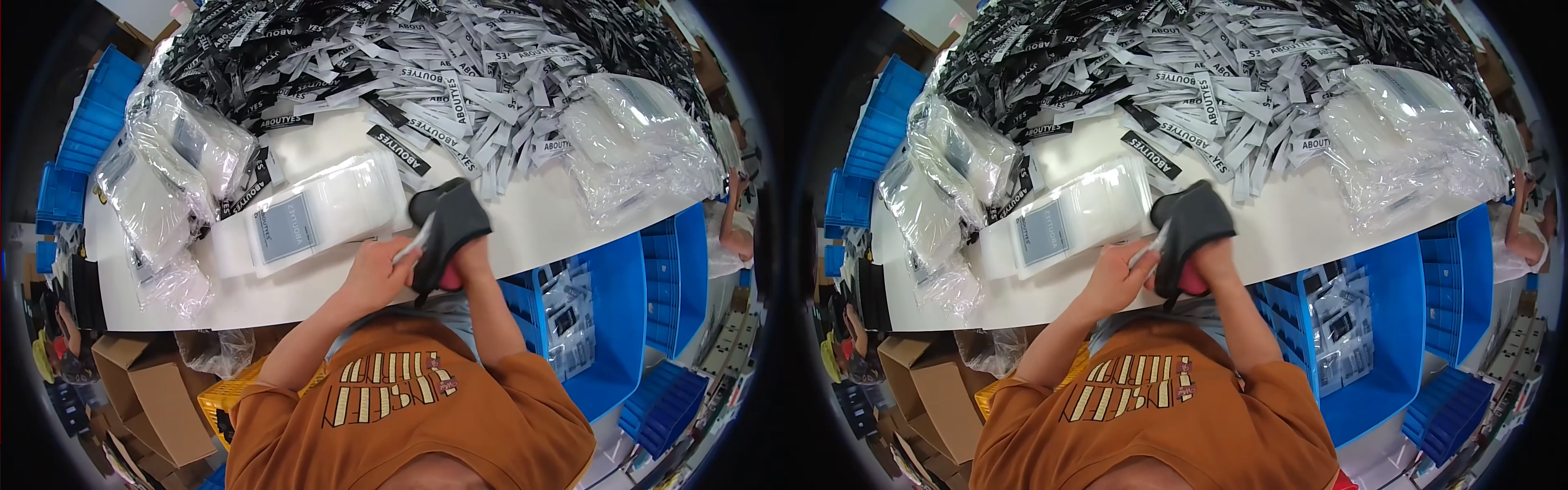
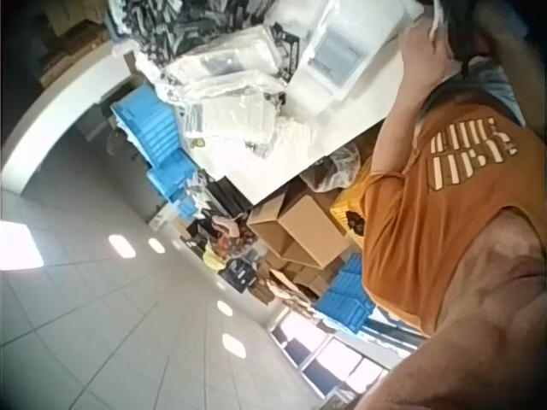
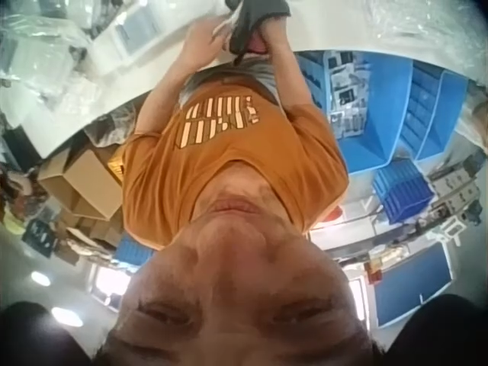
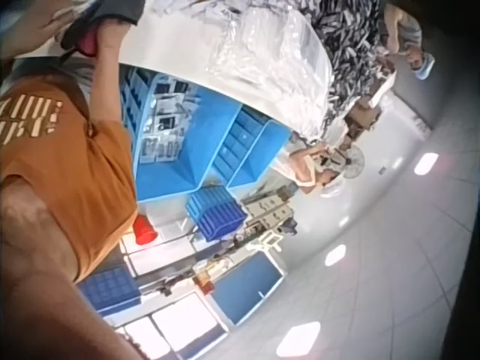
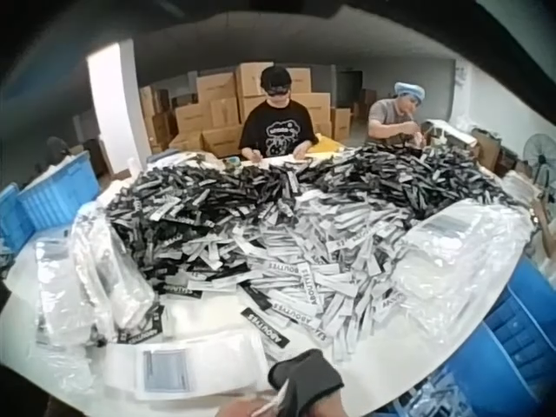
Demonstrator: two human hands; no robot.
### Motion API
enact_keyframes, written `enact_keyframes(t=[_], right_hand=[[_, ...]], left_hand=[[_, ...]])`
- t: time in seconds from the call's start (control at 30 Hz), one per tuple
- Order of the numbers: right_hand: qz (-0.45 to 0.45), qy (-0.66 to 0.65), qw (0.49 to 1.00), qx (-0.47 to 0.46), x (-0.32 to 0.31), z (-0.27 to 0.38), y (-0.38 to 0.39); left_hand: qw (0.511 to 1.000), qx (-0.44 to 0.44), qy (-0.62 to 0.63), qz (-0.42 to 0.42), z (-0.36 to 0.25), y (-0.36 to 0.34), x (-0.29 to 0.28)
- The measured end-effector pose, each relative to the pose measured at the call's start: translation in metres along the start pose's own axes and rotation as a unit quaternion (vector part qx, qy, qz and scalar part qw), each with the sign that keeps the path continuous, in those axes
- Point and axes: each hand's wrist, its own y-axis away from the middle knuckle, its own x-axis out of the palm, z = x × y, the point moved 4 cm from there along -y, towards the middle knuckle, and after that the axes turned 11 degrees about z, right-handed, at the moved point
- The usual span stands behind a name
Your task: Packaging black lanyard straps into individual small clear plastic bags.
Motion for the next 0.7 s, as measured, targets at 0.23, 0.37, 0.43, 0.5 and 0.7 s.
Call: enact_keyframes(t=[0.23, 0.37, 0.43, 0.5, 0.7], right_hand=[[-0.016, -0.117, 0.966, 0.230, -0.033, 0.019, -0.003], [0.084, -0.058, 0.993, 0.054, 0.008, 0.025, 0.013], [0.113, -0.006, 0.994, 0.009, 0.004, 0.020, 0.009], [0.070, 0.091, 0.993, -0.003, 0.006, 0.024, 0.007], [-0.103, -0.157, 0.977, 0.104, -0.001, 0.041, -0.014]], left_hand=[[0.955, -0.005, 0.278, -0.106, -0.008, 0.002, -0.023], [0.998, 0.011, 0.057, -0.010, -0.005, -0.013, -0.006], [0.996, 0.062, -0.044, -0.043, -0.008, -0.010, -0.005], [0.975, 0.135, -0.164, -0.070, -0.021, -0.004, -0.004], [0.975, 0.155, -0.156, -0.043, -0.024, 0.004, -0.003]])
